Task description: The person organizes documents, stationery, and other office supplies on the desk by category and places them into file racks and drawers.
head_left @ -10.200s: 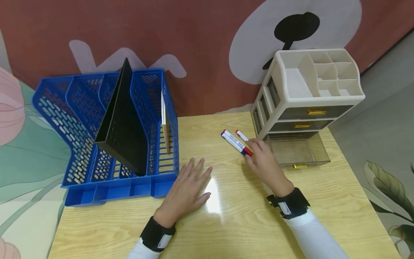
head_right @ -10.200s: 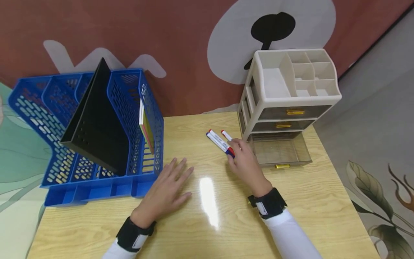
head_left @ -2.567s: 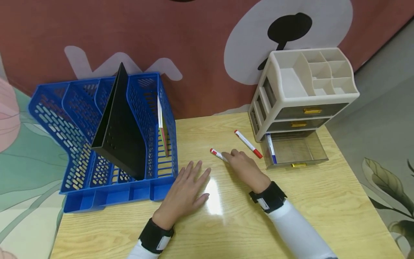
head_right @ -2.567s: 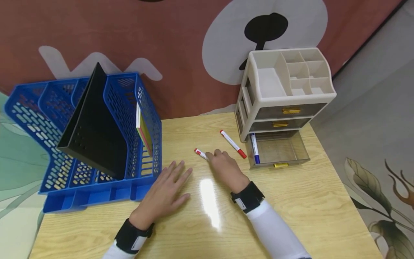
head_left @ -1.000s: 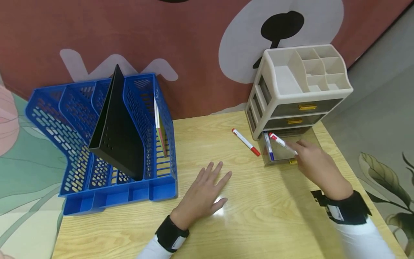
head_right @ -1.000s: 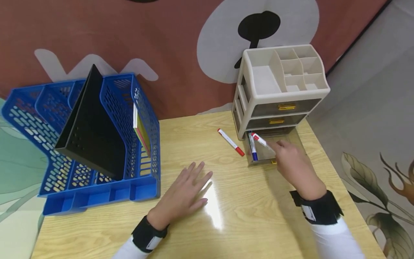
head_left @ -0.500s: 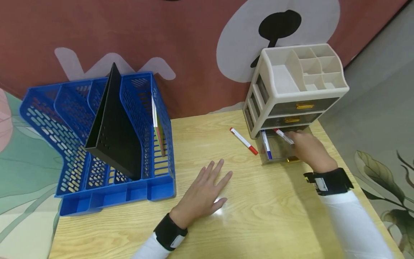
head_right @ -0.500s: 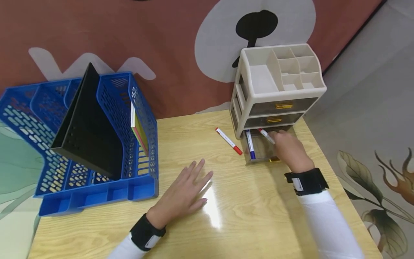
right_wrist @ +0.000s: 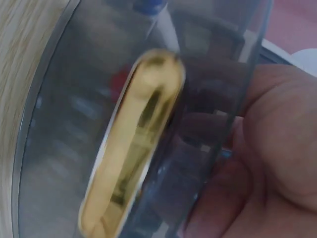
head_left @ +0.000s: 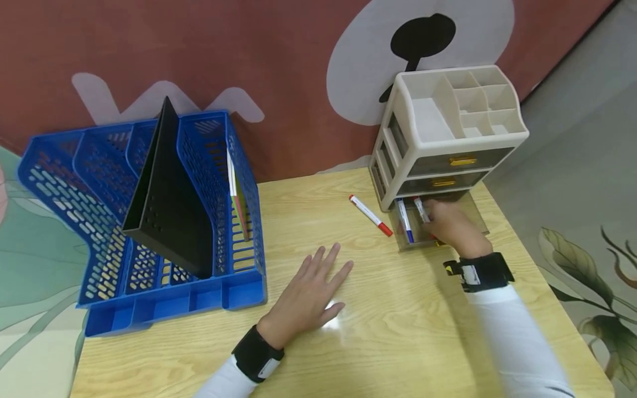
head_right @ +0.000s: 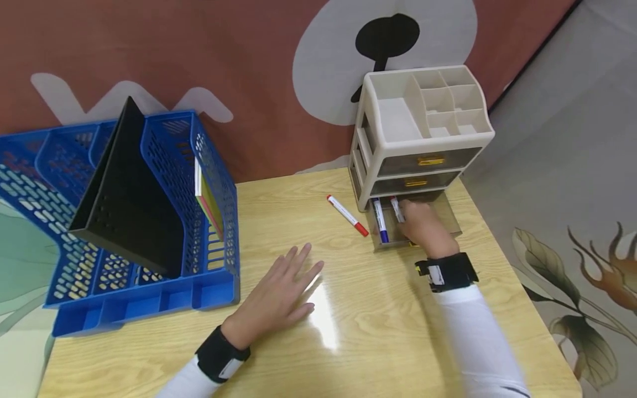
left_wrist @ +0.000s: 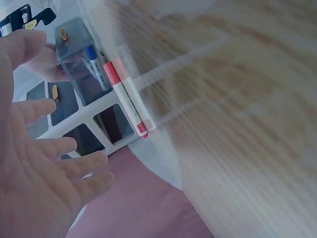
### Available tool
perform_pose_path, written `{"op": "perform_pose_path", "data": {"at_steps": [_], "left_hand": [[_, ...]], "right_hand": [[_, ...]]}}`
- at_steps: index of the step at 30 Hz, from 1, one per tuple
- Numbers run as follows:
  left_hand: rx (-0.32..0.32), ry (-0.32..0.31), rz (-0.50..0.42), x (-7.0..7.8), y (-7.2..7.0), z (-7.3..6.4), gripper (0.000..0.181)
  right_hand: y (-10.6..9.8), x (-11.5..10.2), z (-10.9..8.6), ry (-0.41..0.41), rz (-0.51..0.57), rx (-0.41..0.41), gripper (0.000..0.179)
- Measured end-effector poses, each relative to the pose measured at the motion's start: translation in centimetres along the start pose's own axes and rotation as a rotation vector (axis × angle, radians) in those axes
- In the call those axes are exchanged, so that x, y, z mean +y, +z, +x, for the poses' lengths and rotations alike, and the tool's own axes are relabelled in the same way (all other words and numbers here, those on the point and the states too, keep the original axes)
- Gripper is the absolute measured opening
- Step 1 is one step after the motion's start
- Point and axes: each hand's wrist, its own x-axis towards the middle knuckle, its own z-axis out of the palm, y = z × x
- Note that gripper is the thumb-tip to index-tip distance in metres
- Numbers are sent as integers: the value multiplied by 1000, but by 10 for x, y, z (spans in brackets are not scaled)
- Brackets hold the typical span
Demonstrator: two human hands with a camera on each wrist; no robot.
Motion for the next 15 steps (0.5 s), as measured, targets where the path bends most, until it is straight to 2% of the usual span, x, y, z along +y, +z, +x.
{"op": "perform_pose_path", "data": {"at_steps": [6, 15], "left_hand": [[26, -9, 1, -2, 1, -3, 80], [11, -32, -17, -10, 5, -6, 79]], "right_hand": [[7, -6, 7, 1, -29, -12, 41], [11, -8, 2, 7, -30, 13, 39]]}}
